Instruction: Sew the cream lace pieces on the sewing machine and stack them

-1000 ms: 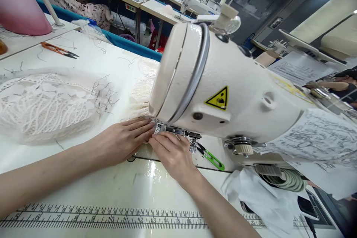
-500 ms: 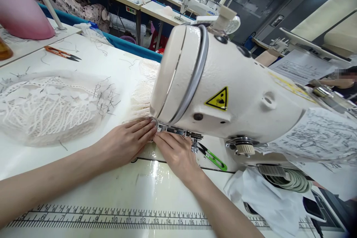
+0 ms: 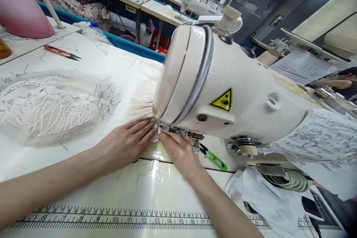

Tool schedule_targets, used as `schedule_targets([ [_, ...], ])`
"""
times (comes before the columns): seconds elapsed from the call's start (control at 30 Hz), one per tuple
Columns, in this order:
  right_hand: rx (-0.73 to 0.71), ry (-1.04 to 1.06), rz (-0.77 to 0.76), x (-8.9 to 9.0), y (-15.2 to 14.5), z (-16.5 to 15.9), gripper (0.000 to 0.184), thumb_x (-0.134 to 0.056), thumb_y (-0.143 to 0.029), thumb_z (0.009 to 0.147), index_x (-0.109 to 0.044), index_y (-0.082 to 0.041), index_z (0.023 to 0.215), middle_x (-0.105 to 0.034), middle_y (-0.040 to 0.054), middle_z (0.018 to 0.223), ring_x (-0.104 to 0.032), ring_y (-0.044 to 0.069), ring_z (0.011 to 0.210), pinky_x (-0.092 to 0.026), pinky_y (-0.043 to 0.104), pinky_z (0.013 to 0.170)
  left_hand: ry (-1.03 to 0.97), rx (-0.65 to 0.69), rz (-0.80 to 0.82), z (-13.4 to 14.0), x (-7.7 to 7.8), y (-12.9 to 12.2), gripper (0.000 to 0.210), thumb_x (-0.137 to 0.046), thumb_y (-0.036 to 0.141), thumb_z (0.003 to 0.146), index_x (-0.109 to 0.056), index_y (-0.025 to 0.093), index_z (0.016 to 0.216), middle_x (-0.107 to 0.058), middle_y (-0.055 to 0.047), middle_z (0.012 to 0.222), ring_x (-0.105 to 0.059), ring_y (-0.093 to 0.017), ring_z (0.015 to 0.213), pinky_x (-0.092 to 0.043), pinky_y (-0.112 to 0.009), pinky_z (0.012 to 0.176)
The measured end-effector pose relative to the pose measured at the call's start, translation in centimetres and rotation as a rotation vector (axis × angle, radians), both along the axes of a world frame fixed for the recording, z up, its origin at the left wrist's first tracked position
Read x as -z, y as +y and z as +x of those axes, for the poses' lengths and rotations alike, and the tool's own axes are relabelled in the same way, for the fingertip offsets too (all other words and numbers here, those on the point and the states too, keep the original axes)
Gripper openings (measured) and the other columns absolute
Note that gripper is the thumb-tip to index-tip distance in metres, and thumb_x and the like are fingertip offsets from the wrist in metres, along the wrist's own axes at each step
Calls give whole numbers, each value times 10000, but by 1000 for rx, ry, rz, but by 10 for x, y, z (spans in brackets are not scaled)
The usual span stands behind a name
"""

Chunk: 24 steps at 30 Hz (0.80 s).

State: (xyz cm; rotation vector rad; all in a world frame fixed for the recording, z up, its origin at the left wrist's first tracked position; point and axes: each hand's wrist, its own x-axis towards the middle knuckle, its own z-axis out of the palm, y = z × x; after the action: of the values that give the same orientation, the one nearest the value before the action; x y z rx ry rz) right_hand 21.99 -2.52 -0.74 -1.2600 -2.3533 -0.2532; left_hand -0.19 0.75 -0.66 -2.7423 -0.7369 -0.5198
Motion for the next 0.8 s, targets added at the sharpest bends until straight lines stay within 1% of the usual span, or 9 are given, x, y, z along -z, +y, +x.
schedule_targets([
  [0.1,-16,9,-11,-7,3,1,270,-569,-100,967,-728,-267,1107,-761,12,1057,-704,115,851,-535,221,801,3,1,0,1,0,0,398,-378,167,997,-675,68,1243,-707,-175,1232,-650,-315,1204,-522,-452,1049],
  [0.23,14,-27,-6,-15,3,1,257,-578,-127,970,-735,-294,1087,-738,-16,802,-679,115,676,-520,233,702,2,-18,-33,1,0,-1,417,-354,189,1012,-653,94,1286,-707,-160,1241,-635,-304,1228,-496,-458,1076],
  [0.3,34,-27,-7,-14,3,2,252,-570,-149,981,-739,-305,1085,-714,-18,725,-680,125,672,-515,234,690,18,-13,-43,1,0,0,413,-358,206,1018,-652,112,1293,-719,-140,1224,-642,-289,1220,-491,-437,1082],
  [0.37,33,-3,-16,-10,5,3,245,-566,-183,993,-736,-315,1109,-726,-7,753,-695,134,718,-523,236,708,16,-10,-77,0,-1,1,411,-357,221,1025,-654,128,1294,-724,-129,1217,-647,-279,1212,-480,-425,1089],
  [0.47,34,28,-32,-4,7,5,236,-588,-257,992,-717,-338,1172,-757,9,857,-713,152,799,-545,256,761,11,-15,-128,-1,-1,2,414,-350,245,1034,-648,136,1300,-717,-132,1232,-642,-279,1218,-464,-428,1098],
  [0.57,30,50,-46,-1,9,7,241,-583,-308,997,-702,-349,1202,-764,8,902,-718,164,830,-555,274,789,5,-35,-113,1,0,2,418,-348,249,1032,-635,129,1310,-706,-143,1250,-624,-287,1244,-461,-435,1099],
  [0.67,34,60,-55,-1,10,7,244,-560,-298,1008,-698,-350,1202,-763,-2,888,-718,166,820,-554,274,778,13,-50,-78,2,1,2,415,-361,243,1024,-619,122,1327,-696,-153,1266,-616,-294,1256,-468,-439,1093],
  [0.8,70,32,-49,-4,8,6,225,-585,-272,997,-709,-335,1174,-761,5,884,-719,168,798,-537,273,772,30,-53,-51,1,5,1,409,-414,242,1010,-595,137,1361,-669,-145,1318,-593,-295,1285,-462,-440,1102],
])
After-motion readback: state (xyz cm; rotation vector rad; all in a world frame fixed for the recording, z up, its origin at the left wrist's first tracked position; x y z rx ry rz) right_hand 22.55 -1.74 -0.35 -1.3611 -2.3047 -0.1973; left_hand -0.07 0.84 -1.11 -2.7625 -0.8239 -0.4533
